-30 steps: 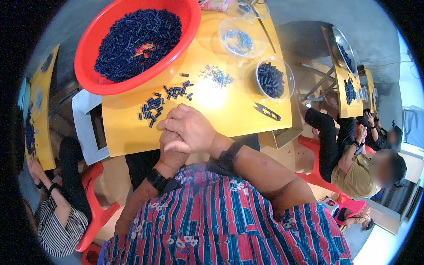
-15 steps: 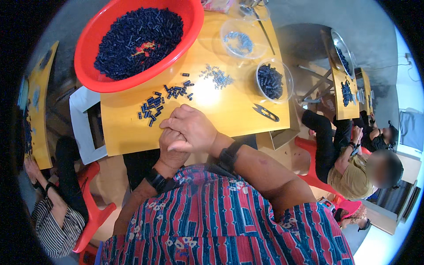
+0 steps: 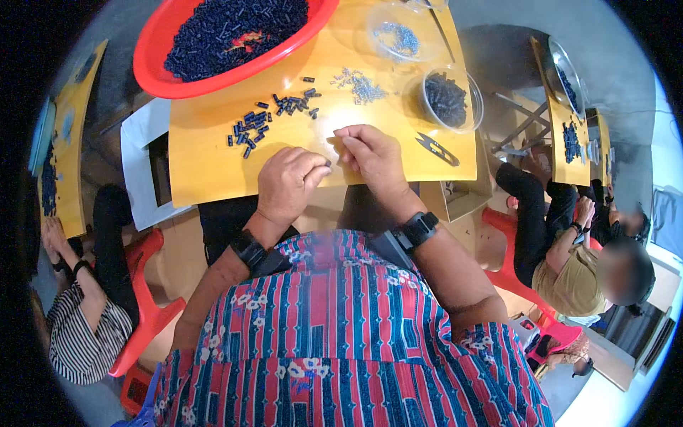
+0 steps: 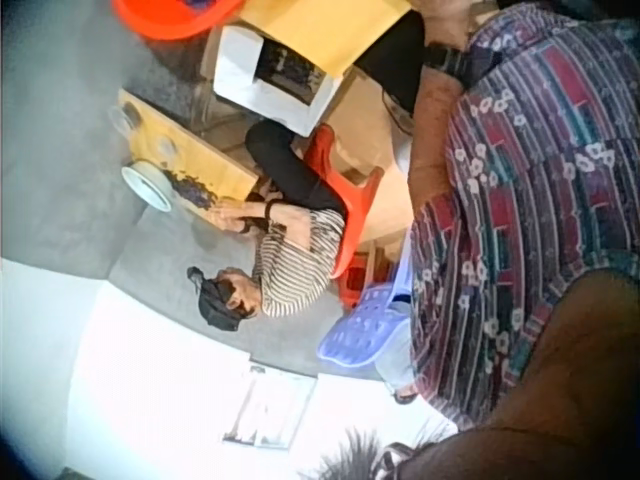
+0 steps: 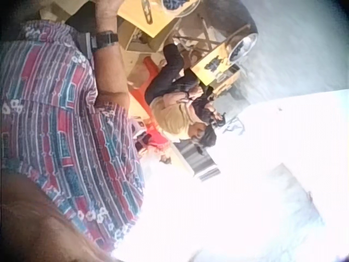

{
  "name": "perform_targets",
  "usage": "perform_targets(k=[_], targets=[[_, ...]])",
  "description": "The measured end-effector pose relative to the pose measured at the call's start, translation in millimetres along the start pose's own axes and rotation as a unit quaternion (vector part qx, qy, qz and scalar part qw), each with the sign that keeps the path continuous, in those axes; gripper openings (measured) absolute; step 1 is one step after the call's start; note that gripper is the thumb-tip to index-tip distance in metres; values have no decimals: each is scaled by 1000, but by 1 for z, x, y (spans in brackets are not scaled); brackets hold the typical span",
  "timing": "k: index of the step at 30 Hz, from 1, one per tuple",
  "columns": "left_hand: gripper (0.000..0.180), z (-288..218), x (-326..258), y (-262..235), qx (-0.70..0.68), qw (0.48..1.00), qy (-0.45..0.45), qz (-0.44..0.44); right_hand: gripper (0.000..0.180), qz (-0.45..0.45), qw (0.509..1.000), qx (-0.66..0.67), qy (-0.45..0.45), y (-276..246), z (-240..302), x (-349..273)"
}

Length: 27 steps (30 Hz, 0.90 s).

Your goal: Assembling small black plastic cylinders by inserting silver pins.

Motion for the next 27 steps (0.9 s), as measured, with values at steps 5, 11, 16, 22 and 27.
perform_targets(k=[5, 11, 16, 22, 27], targets=[[11, 1, -1, 0, 16, 1000, -4, -12, 16, 19, 997, -29, 67, 1, -13, -13], [12, 2, -3, 0, 34, 999, 5, -10, 14, 68, 994, -50, 70, 11, -4, -11], [12, 3, -3, 2, 46, 999, 20, -9, 15, 81, 992, -70, 67, 15, 2, -9], [11, 0, -5, 0, 51, 998, 45, -13, 18, 121, 984, -93, 94, 14, 3, 0], [12, 0, -5, 1, 17, 999, 45, 8, 19, 208, 964, -107, 123, 18, 0, 3]])
Point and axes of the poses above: each hand's wrist, its own x-axis towards the middle knuckle, its own y-axis out of the palm, z = x × y, the point moved 7 cm from there along x, towards the middle knuckle, and after that the axes turned 9 degrees about -x, right-handed, at the moved point
